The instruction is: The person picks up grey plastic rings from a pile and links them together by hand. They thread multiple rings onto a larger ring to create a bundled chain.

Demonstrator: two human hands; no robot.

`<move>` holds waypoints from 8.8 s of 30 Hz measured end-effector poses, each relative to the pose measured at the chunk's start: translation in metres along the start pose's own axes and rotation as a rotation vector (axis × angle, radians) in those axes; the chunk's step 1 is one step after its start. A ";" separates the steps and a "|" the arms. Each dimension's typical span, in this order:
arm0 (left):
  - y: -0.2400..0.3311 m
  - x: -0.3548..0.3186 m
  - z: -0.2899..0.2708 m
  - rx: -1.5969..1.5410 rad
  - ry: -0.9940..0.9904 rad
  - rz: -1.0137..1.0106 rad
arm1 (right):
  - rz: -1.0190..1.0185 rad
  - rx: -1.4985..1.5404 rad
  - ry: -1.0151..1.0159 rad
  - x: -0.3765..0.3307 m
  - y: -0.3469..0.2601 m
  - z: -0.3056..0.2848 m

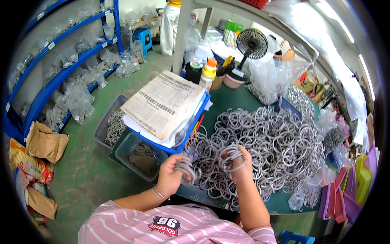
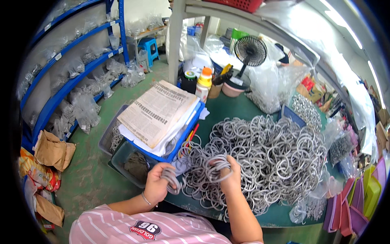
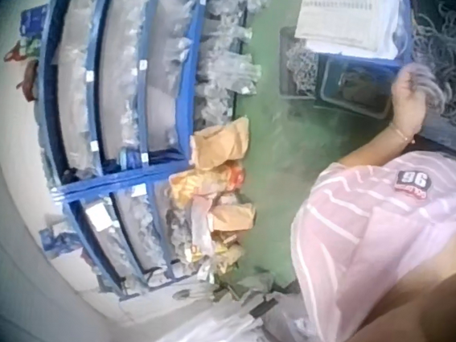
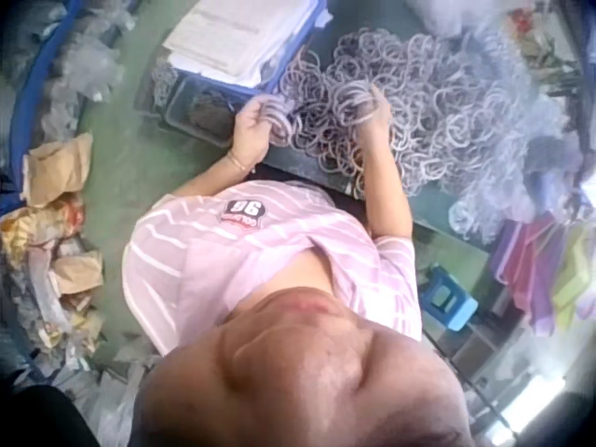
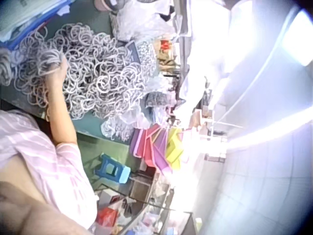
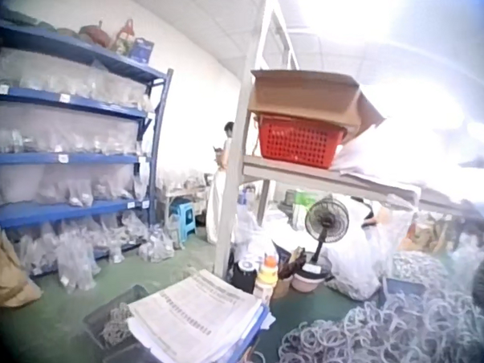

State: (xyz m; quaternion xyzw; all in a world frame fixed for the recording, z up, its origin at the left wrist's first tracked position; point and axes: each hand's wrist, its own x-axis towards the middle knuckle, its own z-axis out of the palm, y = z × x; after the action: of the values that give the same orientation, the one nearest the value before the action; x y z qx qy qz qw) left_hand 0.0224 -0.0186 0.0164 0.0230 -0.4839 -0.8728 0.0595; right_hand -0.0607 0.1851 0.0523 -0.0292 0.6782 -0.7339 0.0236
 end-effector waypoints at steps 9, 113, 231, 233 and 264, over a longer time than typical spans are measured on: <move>-0.033 0.007 -0.003 0.706 -0.231 0.190 | -0.037 -0.014 0.215 0.007 -0.025 -0.005; -0.056 0.048 0.015 1.042 -0.266 0.505 | -0.561 -0.991 0.026 0.011 0.091 0.015; -0.043 0.032 0.036 1.105 -0.462 0.396 | 0.480 -0.586 0.393 -0.254 0.094 -0.222; -0.042 0.027 0.043 1.097 -0.455 0.385 | 0.561 -0.986 0.402 -0.238 0.091 -0.212; -0.050 0.030 0.054 1.130 -0.325 0.524 | 0.546 -0.714 -0.055 -0.258 0.021 -0.293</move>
State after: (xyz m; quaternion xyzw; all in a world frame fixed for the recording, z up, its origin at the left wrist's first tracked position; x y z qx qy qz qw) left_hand -0.0169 0.0488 0.0032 -0.2007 -0.8614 -0.4323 0.1757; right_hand 0.1743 0.4934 0.0060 0.1250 0.8709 -0.4197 0.2231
